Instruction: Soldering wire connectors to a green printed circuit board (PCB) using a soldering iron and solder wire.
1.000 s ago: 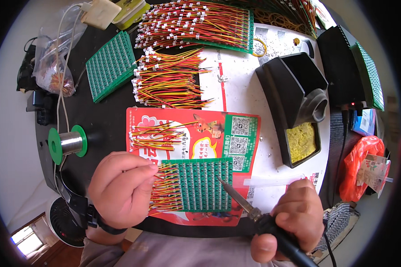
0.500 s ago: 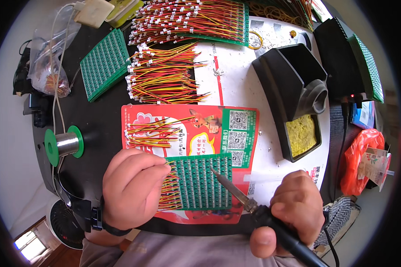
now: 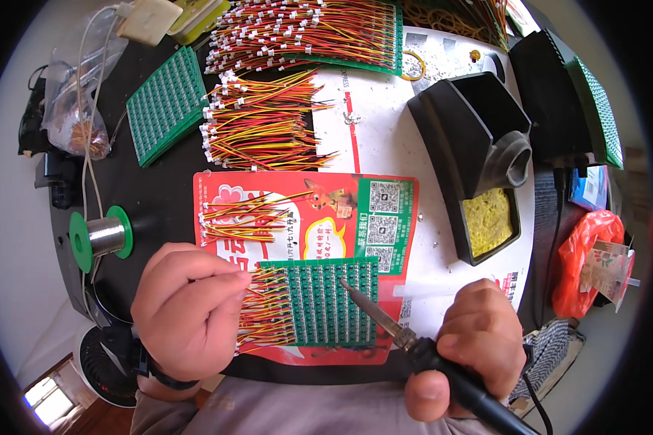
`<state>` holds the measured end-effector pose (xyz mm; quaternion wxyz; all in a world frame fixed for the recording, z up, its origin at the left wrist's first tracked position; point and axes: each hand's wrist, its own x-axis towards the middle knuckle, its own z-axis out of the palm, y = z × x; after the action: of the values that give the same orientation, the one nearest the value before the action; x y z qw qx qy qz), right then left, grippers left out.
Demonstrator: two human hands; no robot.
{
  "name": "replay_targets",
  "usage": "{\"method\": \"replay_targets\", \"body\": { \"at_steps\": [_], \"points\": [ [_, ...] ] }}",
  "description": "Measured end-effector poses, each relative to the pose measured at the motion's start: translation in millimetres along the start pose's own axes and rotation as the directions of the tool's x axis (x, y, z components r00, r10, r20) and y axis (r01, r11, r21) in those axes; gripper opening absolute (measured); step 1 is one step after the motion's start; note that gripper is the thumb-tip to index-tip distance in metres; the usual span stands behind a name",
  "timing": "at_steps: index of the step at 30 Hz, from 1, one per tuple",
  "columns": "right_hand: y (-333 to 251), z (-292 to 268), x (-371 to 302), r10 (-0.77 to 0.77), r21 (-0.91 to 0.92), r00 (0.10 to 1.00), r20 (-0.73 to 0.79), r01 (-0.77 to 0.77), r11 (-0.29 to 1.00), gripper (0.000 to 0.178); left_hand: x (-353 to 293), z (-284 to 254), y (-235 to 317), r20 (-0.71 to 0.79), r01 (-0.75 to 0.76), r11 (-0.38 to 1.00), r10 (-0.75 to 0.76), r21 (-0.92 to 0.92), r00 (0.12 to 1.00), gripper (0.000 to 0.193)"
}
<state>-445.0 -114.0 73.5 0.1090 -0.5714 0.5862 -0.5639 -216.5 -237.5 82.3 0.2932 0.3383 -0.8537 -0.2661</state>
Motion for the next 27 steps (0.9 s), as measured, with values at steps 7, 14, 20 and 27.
{"method": "replay_targets", "body": {
  "at_steps": [7,14,20,27],
  "points": [
    [-5.1,2.6,3.9,-0.001,0.0,0.994,0.108,0.001,1.0,0.036,-5.1,8.9,4.1,0.054,-0.033,0.998,0.036,-0.056,0.998,0.025],
    [-4.8,4.4,1.9,0.005,-0.01,0.995,0.103,-0.004,1.0,0.037,-9.2,14.5,3.3,0.038,-0.034,0.997,0.036,-0.07,0.999,0.025],
    [-2.9,7.2,-0.8,-0.015,-0.014,0.992,0.129,0.017,1.0,0.04,-7.5,13.4,4.9,0.021,-0.035,0.999,0.036,-0.028,0.999,0.025],
    [-4.2,7.9,-1.4,-0.004,-0.045,0.991,0.135,0.011,0.999,0.044,-10.7,15.9,-0.3,0.045,-0.038,0.999,0.038,0.0,0.998,0.027]
  ]
}}
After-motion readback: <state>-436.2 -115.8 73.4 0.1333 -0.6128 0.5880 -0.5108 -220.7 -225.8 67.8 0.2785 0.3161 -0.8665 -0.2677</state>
